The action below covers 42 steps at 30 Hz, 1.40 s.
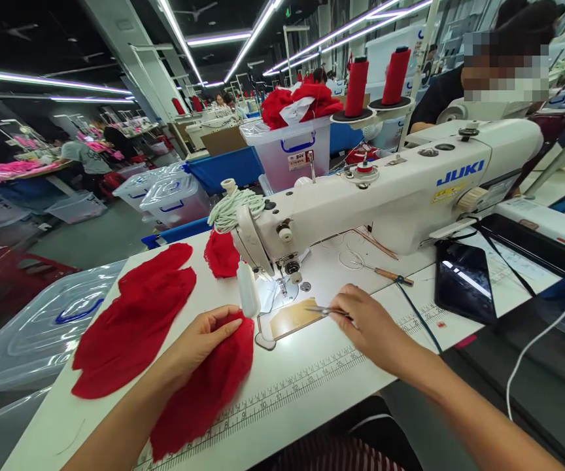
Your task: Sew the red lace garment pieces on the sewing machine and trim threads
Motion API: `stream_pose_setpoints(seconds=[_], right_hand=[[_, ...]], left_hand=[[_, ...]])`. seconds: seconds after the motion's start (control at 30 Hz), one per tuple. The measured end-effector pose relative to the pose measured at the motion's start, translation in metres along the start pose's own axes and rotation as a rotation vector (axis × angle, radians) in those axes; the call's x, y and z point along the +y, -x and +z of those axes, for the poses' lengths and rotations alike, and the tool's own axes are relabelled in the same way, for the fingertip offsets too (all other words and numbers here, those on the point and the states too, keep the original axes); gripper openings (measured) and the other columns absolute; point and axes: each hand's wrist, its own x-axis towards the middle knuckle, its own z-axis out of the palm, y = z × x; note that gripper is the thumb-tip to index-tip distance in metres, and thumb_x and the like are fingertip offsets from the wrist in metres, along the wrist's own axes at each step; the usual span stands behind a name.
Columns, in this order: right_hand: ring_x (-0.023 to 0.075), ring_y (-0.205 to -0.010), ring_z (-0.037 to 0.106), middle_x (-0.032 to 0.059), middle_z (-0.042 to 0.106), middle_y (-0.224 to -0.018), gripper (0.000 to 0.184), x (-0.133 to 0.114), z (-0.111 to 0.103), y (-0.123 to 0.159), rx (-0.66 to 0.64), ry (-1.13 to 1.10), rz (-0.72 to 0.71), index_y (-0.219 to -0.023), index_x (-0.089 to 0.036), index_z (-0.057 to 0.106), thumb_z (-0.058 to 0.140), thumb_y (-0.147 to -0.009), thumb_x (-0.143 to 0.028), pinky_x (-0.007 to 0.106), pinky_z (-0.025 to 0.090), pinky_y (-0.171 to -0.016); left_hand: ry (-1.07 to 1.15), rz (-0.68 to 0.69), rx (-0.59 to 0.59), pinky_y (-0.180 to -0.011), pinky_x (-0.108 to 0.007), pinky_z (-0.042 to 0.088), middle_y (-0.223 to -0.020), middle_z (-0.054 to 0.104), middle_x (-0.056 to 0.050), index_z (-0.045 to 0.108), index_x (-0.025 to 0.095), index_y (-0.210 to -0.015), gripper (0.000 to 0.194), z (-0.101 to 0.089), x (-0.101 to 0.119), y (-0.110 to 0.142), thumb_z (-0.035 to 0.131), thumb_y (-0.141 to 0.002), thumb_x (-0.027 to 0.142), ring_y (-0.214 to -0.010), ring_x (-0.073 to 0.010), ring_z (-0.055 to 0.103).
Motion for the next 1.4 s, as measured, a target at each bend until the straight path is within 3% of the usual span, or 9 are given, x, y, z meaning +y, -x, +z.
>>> stream_pose_setpoints(seconds=[0.13,0.27,0.43,0.6,0.83,1.07,1.4], right_hand=[[0.0132,-0.055,0.048,-0.0014,0.055,-0.067,0.019,-0.046,0.034,-0.014,-0.225,-0.232,0.117,-0.092,-0.021,0.048,0.031,-0.095,-0.028,0.025,0.035,-0.054],[0.0127,-0.06,0.042,-0.0023,0.047,-0.063,0.031,-0.063,0.06,-0.04,-0.264,-0.341,0.125,-0.064,-0.02,0.039,0.035,-0.093,-0.031,0.026,0.03,-0.058],[0.0112,-0.051,0.036,-0.0034,0.039,-0.048,0.038,-0.065,0.068,-0.063,-0.289,-0.392,0.225,-0.048,-0.02,0.036,0.044,-0.085,-0.025,0.026,0.026,-0.052],[0.0096,-0.046,0.025,-0.006,0.025,-0.041,0.044,-0.067,0.066,-0.069,-0.253,-0.438,0.298,-0.041,-0.021,0.031,0.055,-0.078,-0.024,0.026,0.021,-0.047],[0.009,-0.046,0.033,-0.0046,0.039,-0.045,0.035,-0.067,0.083,-0.072,-0.23,-0.603,0.33,-0.048,-0.02,0.041,0.055,-0.077,-0.033,0.025,0.025,-0.045],[0.0079,-0.045,0.023,-0.007,0.028,-0.044,0.036,-0.068,0.078,-0.071,-0.187,-0.632,0.345,-0.047,-0.021,0.037,0.059,-0.073,-0.03,0.025,0.019,-0.044],[0.0087,-0.044,0.033,-0.0045,0.039,-0.044,0.036,-0.067,0.095,-0.073,-0.158,-0.677,0.272,-0.049,-0.021,0.038,0.055,-0.079,-0.034,0.023,0.027,-0.042]], left_hand=[[-0.031,0.046,0.056,-0.057,-0.023,0.039,-0.069,0.062,0.002,0.065,0.017,-0.084,0.03,0.002,-0.003,-0.004,0.066,-0.071,0.044,-0.059,-0.0127,0.052],[-0.121,0.147,0.176,-0.059,-0.023,0.038,-0.067,0.06,0.001,0.064,0.016,-0.074,0.026,0.001,-0.006,-0.007,0.066,-0.069,0.041,-0.062,-0.0139,0.051],[-0.133,0.179,0.201,-0.059,-0.024,0.038,-0.066,0.058,0.002,0.063,0.017,-0.071,0.026,0.0,-0.01,-0.005,0.064,-0.07,0.043,-0.061,-0.0143,0.05],[-0.117,0.172,0.2,-0.054,-0.023,0.036,-0.064,0.057,0.002,0.061,0.017,-0.075,0.029,0.001,-0.012,-0.004,0.061,-0.072,0.046,-0.056,-0.0134,0.049],[-0.149,0.202,0.226,-0.055,-0.023,0.037,-0.063,0.056,0.002,0.06,0.018,-0.071,0.025,0.0,-0.014,-0.005,0.061,-0.073,0.043,-0.058,-0.0134,0.048],[-0.171,0.205,0.237,-0.053,-0.023,0.036,-0.063,0.055,0.002,0.059,0.018,-0.071,0.023,-0.001,-0.014,-0.005,0.06,-0.074,0.041,-0.057,-0.0131,0.047],[-0.2,0.214,0.228,-0.055,-0.024,0.037,-0.063,0.057,0.001,0.06,0.018,-0.068,0.023,0.001,-0.011,-0.001,0.06,-0.073,0.04,-0.058,-0.0141,0.048]])
